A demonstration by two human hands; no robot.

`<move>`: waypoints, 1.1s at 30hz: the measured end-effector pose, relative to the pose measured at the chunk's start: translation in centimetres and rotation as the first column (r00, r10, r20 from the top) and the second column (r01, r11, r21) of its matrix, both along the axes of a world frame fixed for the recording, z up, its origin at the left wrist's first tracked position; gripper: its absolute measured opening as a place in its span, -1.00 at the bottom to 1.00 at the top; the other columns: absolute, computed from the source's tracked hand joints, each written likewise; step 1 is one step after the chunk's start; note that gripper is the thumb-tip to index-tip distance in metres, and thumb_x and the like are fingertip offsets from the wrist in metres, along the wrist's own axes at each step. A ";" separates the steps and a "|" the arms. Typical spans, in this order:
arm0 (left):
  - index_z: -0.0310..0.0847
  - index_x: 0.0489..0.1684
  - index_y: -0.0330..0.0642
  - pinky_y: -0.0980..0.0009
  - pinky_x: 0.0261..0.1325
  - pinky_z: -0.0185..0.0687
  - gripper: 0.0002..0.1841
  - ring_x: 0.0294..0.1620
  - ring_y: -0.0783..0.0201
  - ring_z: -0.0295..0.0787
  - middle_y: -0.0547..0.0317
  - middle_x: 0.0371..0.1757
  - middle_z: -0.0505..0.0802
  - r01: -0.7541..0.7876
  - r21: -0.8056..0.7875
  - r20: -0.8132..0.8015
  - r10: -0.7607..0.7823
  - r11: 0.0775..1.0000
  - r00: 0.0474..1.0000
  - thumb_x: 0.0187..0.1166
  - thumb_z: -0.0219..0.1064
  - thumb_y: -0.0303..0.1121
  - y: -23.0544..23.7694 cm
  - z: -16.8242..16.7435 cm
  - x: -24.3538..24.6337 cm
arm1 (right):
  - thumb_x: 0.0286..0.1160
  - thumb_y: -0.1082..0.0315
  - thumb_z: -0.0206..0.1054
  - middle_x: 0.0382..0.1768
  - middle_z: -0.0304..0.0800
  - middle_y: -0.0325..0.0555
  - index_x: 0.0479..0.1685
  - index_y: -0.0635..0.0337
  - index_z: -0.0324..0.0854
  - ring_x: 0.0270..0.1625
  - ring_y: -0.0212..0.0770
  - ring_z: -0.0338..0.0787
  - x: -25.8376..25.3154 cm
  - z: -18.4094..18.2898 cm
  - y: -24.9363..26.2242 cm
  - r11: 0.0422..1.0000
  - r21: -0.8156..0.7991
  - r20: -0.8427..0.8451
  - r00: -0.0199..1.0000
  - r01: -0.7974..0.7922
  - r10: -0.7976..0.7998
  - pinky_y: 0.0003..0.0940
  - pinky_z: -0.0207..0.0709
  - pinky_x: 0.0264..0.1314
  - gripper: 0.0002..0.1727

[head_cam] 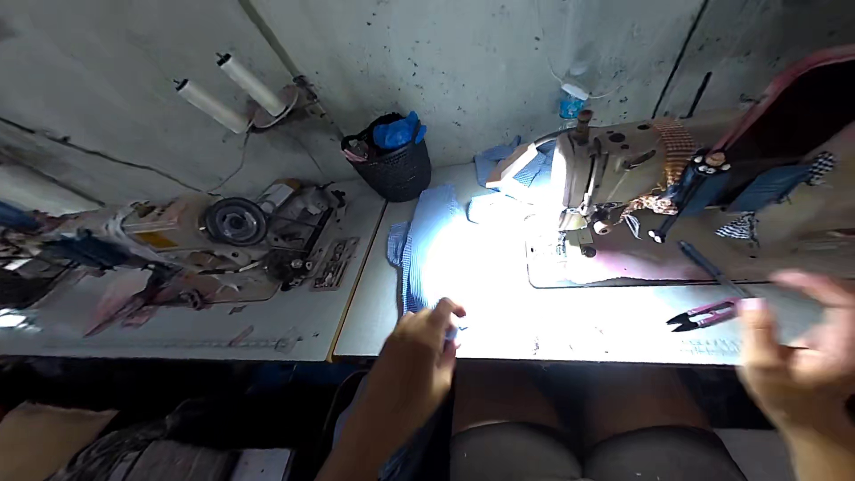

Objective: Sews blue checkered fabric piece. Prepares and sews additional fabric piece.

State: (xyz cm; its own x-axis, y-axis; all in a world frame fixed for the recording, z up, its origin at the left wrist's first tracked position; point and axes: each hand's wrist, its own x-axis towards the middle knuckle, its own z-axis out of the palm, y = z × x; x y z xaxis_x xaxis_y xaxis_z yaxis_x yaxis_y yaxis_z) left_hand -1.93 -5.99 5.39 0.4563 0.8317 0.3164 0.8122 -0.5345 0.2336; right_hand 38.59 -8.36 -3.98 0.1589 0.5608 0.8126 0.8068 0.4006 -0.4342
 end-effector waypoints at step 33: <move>0.63 -0.34 -0.17 0.69 -0.32 0.60 -0.79 -0.42 0.64 0.64 0.44 -0.46 0.70 0.553 -0.090 0.915 -0.151 0.828 0.374 0.74 0.17 -0.40 -4.4 -2.8 12.1 | 0.63 0.35 0.37 -0.16 0.87 -0.24 -0.06 0.23 0.74 -0.05 -0.53 0.82 -12.1 3.6 -5.1 0.791 0.070 -0.478 0.675 -0.608 0.561 -0.61 0.73 0.06 -0.86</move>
